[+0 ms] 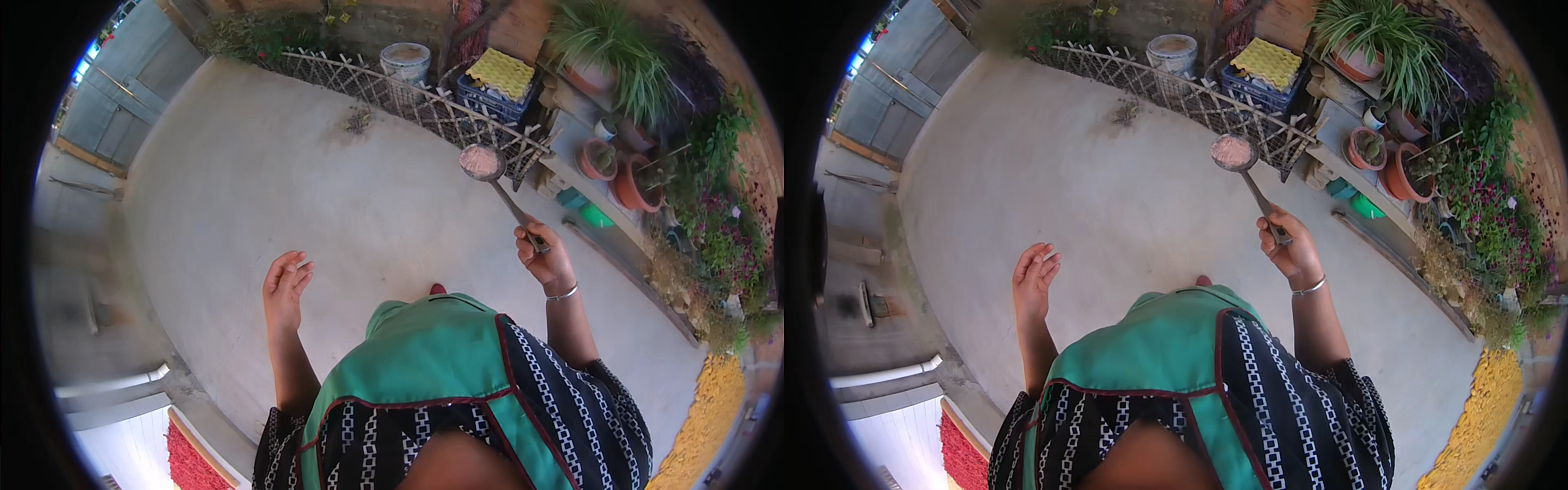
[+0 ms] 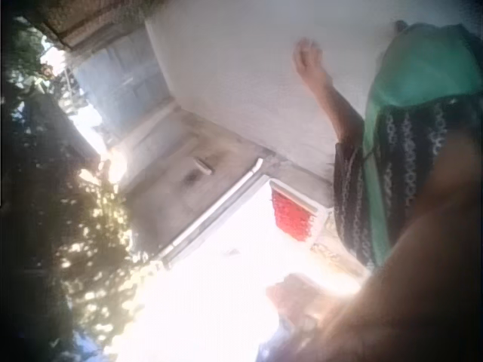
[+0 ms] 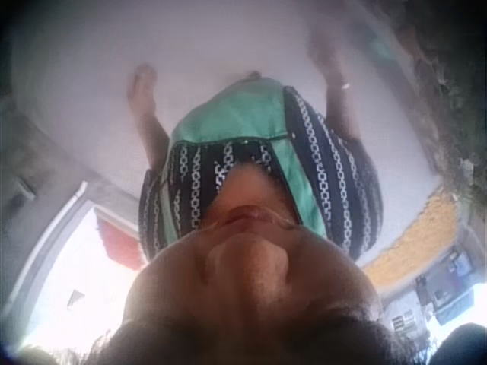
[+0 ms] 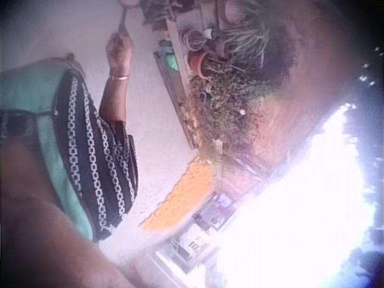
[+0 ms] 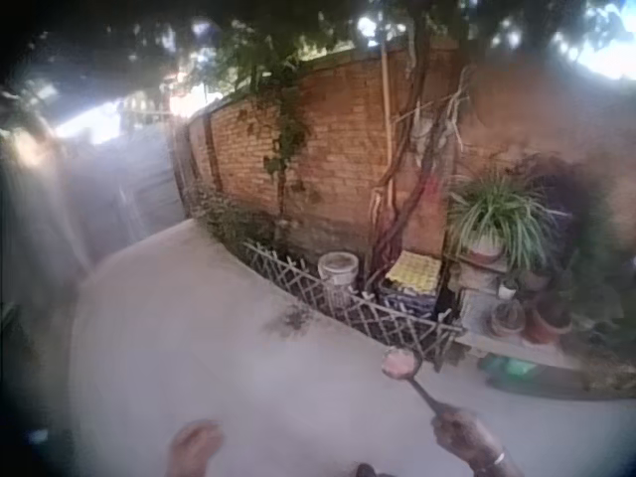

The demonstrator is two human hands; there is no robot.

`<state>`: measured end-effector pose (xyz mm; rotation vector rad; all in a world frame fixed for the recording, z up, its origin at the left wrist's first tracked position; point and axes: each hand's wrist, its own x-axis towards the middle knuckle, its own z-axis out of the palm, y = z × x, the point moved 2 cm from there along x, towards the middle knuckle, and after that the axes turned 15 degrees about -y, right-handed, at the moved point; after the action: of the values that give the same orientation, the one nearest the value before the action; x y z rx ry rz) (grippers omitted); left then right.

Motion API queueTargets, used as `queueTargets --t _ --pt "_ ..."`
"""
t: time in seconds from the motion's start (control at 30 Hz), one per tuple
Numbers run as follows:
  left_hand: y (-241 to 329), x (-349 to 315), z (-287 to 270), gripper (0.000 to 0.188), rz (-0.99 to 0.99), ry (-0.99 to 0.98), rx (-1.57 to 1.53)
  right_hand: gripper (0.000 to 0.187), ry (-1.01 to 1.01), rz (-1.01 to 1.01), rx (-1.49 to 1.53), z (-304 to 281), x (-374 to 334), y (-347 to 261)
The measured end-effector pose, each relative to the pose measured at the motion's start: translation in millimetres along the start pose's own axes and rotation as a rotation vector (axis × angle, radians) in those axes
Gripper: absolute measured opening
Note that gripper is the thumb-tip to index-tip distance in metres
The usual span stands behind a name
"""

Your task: The person scoops cooked food from a large wok into a bowl, carries the ladle to an outdoor bucket to dispose of some contents, and then transfers the remaining liquid from the wok into a separate metal pot.

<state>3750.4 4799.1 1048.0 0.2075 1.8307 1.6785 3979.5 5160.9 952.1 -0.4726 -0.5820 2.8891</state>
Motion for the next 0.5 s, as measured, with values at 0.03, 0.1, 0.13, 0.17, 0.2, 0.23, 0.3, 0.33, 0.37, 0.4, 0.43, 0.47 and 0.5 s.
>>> queueTargets --t 0.03,0.1,0.13,0.17,0.2,0.23,0.3,0.33,0.37,0.4,0.43,0.47,0.5 --pt "3 1 -3 0.025 0.0 0.012 0.01 0.035 0.0 0.0 0.018 -3 3 3" --pt "12 4 -14 0.025 0.001 0.031 0.031 0.037 -0.014 -0.004 0.034 -12 6 7" --pt "12 9 -21 0.025 0.002 0.047 0.015 0.037 -0.01 -0.011 0.031 -14 7 5" --pt "11 15 -28 0.025 0.003 0.061 0.001 0.038 -0.006 -0.021 0.029 -15 9 2" --pt "10 24 -32 0.026 0.004 0.071 -0.012 0.039 -0.001 -0.034 0.028 -16 11 0" --pt "7 35 -34 0.026 0.0 0.051 -0.014 0.039 0.008 -0.05 0.038 -17 13 0" --pt "5 61 -36 0.026 -0.008 0.005 -0.013 0.04 0.029 -0.09 0.062 -20 16 3" --pt "8 76 -33 0.026 -0.036 -0.032 0.006 0.041 0.035 -0.111 0.082 -18 17 9" --pt "15 90 -28 0.025 -0.069 -0.061 0.028 0.041 0.042 -0.123 0.107 -15 16 19" --pt "20 105 -22 0.025 -0.102 -0.089 0.051 0.041 0.048 -0.136 0.133 -14 16 26" --pt "26 121 -13 0.025 -0.103 -0.146 0.067 0.043 0.049 -0.141 0.193 -17 16 30" --pt "29 141 -4 0.025 -0.103 -0.206 0.079 0.044 0.045 -0.16 0.208 -17 15 29" --pt "31 159 6 0.024 -0.103 -0.267 0.091 0.044 0.04 -0.179 0.223 -16 15 27"
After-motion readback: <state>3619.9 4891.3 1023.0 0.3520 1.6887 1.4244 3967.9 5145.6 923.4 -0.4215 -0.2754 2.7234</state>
